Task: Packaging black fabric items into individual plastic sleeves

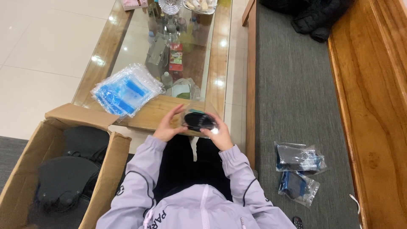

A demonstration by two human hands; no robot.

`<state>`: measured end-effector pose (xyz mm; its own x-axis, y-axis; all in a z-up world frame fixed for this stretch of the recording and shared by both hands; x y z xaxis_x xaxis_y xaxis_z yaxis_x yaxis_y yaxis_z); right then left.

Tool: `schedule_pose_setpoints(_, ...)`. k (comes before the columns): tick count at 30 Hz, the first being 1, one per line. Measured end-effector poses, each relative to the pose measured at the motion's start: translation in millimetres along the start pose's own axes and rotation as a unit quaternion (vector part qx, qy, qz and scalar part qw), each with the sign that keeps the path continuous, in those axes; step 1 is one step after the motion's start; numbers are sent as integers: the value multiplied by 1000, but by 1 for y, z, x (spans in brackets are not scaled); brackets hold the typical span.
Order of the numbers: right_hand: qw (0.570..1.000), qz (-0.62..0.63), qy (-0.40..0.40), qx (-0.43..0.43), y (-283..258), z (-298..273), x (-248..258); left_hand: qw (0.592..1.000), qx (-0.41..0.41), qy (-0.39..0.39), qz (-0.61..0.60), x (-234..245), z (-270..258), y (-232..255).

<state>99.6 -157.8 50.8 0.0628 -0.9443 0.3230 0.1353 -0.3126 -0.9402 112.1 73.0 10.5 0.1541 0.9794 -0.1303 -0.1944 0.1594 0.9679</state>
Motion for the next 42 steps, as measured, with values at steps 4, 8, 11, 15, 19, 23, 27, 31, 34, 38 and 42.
schedule_pose_setpoints(4, 997, -19, 7, -71, 27, 2, -4, 999, 4, 12, 44, -20, 16, -16)
schedule_pose_setpoints(8, 994, -91, 32, -43, 1, 1, 5, 998, 29, 33, 42, -28, 18, 6)
schedule_pose_setpoints(11, 993, -110, 35, -28, 4, -1, 4, 995, 22, 34, 91, -27, 13, 2)
schedule_pose_setpoints(15, 993, -103, 53, -8, 20, 0, 0, 996, 58, 44, 51, -37, 9, -6)
schedule_pose_setpoints(19, 992, -111, 63, 17, -3, -7, 6, 996, 59, 47, 41, -42, 2, 6)
schedule_pose_setpoints(23, 990, -133, 48, -4, 28, -1, -2, 993, 90, 53, 51, -44, -3, 14)
schedule_pose_setpoints(27, 989, -101, 108, -23, 55, -7, 10, 984, -43, 111, 134, -42, -20, 10)
schedule_pose_setpoints(31, 976, -44, 209, -41, 88, -22, 59, 986, 5, 145, 79, -29, -63, -35)
schedule_pose_setpoints(34, 956, 20, 278, -91, 137, -56, 108, 983, 75, 144, 83, -23, -102, -77)
schedule_pose_setpoints(38, 891, 7, 398, -221, 190, -135, 183, 977, 107, 146, 116, -24, -121, -101)
schedule_pose_setpoints(42, 796, -63, 481, -363, 274, -240, 242, 979, 96, 140, 116, -23, -116, -97)
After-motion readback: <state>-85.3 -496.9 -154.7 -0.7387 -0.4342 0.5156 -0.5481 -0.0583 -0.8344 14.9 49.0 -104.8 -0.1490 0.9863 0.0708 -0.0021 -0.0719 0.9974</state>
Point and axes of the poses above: each hand's wrist, its own z-axis towards the middle knuckle, its own x-axis out of the back of the hand, y = z × x, the point moved 5 cm from there along z, towards the middle knuckle, and after that the axes turned 11 degrees about -z, right-handed, at the moved point
